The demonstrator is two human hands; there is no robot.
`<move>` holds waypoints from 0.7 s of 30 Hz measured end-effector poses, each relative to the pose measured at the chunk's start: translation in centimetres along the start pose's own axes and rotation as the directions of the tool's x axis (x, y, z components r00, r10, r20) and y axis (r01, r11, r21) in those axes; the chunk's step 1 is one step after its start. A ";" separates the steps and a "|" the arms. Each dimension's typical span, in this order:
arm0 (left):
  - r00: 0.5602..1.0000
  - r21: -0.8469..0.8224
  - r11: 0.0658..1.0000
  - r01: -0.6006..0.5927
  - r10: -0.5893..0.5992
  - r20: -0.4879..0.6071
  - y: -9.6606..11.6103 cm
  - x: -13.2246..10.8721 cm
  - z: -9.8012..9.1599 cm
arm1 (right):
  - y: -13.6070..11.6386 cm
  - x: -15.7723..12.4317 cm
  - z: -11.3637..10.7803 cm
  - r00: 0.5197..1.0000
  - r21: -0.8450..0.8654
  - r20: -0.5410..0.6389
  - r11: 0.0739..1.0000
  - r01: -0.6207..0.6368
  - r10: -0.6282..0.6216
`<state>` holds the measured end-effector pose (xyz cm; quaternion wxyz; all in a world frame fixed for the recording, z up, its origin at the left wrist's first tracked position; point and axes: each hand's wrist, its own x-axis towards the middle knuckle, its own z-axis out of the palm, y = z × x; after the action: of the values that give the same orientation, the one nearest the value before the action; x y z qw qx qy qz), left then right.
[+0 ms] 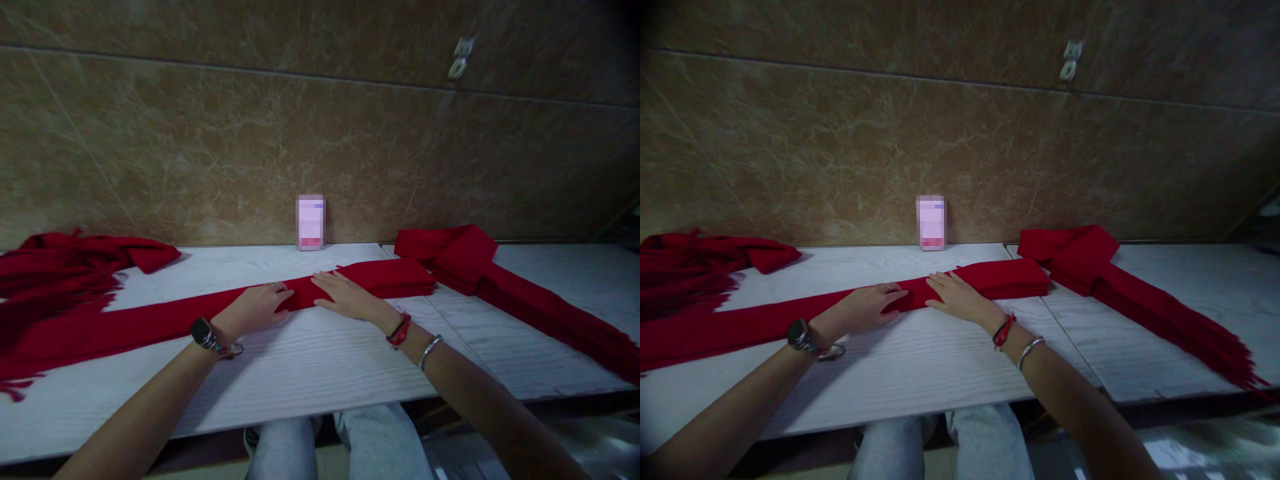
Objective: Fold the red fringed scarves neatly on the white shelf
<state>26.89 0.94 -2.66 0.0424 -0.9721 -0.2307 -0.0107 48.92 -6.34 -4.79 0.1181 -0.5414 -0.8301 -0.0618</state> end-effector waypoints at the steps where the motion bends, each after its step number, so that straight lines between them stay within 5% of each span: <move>1: 1.000 0.004 1.000 -0.004 0.004 0.023 0.0 -0.3 -0.4 | -0.1 -0.1 -0.2 0.999 0.032 0.004 0.999 0.032 -0.032; 6: 0.993 0.012 1.000 -0.010 0.009 0.114 -0.2 -1.0 -1.0 | -0.4 -0.3 -0.4 0.993 0.110 0.064 0.990 0.089 -0.096; 14: 0.996 -0.044 0.998 0.049 -0.045 0.075 -2.3 -0.5 -0.4 | -0.7 -0.3 -0.5 0.999 0.173 0.037 0.984 0.031 -0.038; 21: 0.996 -0.148 0.985 0.086 -0.080 0.044 -2.9 -0.4 -0.8 | -0.3 0.7 0.9 0.995 -0.002 -0.065 0.997 -0.073 0.073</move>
<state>25.23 3.30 -1.68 -0.0355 -0.9621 -0.2702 -0.0113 48.27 -5.66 -5.45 0.1461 -0.5694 -0.8053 -0.0770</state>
